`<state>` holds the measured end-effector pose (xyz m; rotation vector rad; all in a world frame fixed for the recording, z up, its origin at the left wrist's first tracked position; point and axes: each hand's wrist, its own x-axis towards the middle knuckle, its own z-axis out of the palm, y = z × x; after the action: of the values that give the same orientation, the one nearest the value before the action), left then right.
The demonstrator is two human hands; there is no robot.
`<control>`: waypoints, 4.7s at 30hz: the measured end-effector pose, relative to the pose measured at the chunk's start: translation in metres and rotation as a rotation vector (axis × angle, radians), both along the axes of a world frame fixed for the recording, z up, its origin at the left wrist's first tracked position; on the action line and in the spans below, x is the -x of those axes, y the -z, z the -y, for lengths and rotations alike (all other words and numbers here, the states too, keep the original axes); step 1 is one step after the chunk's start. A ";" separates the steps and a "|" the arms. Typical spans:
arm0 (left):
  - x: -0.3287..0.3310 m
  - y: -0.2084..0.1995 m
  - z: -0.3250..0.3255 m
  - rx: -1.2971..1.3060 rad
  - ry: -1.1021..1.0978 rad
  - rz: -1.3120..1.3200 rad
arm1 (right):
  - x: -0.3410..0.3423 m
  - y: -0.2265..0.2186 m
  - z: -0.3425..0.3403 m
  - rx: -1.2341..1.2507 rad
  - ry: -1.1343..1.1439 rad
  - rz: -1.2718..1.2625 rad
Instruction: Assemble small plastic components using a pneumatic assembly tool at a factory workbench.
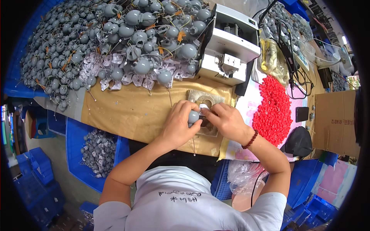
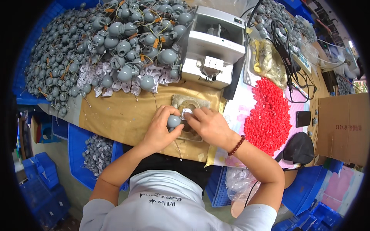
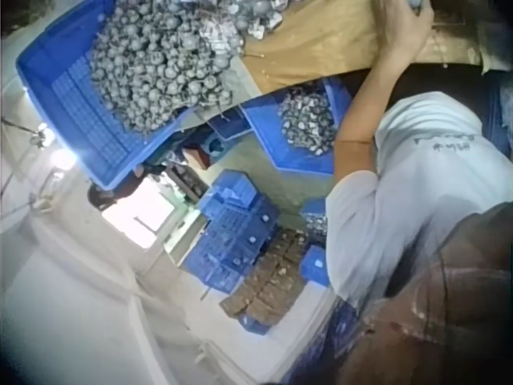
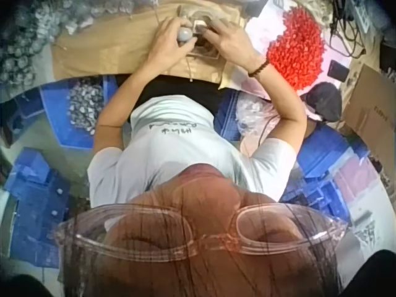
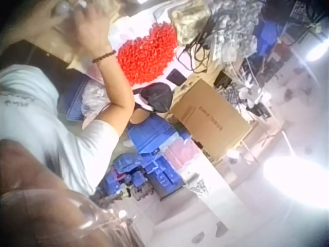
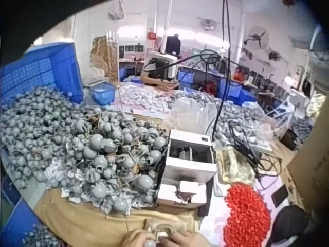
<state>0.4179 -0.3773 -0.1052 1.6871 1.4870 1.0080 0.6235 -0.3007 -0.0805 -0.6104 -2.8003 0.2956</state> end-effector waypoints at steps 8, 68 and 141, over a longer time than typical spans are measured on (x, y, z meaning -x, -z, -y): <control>0.005 -0.012 -0.001 0.206 0.025 0.442 | 0.006 0.014 0.004 0.080 0.274 -0.408; 0.003 0.013 -0.006 -0.496 0.202 -0.573 | -0.010 0.031 0.007 1.509 0.351 -1.017; -0.012 -0.003 -0.033 -0.218 0.131 -0.369 | 0.052 -0.044 -0.013 0.682 0.336 -1.164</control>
<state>0.4304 -0.3440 -0.1022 2.1900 1.5080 0.8446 0.5718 -0.2876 -0.0365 -0.6976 -1.4248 1.1134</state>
